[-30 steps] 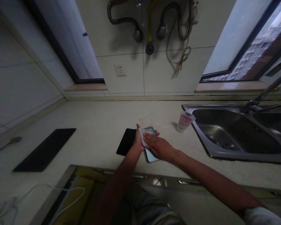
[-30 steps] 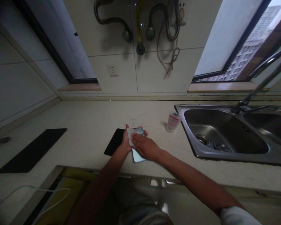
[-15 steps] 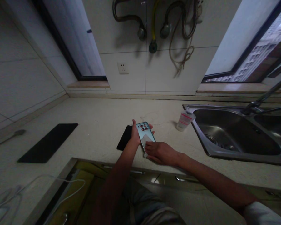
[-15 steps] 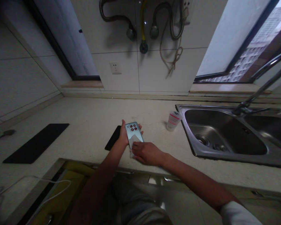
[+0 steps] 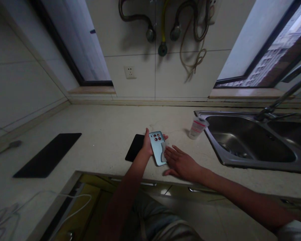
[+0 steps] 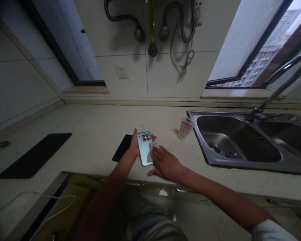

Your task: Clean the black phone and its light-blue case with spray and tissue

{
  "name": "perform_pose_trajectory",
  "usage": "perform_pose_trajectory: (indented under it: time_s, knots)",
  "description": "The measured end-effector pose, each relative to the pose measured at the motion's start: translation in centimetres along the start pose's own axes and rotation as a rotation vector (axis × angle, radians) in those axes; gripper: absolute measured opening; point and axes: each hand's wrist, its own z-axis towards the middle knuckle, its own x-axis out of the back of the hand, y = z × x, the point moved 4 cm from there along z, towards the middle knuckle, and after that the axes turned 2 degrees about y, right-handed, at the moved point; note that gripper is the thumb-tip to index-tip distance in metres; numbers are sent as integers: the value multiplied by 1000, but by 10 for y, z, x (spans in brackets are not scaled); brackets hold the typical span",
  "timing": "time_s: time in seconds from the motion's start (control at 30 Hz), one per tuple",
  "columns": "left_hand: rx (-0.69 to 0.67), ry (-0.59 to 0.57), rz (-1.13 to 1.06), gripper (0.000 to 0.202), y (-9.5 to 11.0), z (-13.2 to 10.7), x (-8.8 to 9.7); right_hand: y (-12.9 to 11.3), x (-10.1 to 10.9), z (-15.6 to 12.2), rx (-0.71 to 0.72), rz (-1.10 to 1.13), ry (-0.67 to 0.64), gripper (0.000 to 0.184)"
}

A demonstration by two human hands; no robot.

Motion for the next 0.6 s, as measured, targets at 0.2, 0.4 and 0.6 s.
perform_pose_trajectory:
  time_s: [0.2, 0.4, 0.6]
  knots:
    - [65, -61, 93, 71, -10, -3, -6, 25, -10, 36, -126, 9, 36, 93]
    - [2, -105, 92, 78, -11, -5, -8, 20, -14, 60, -34, 75, 45, 90]
    - [-12, -147, 111, 84, -11, -6, -5, 10, -16, 62, 3, 171, -2, 95]
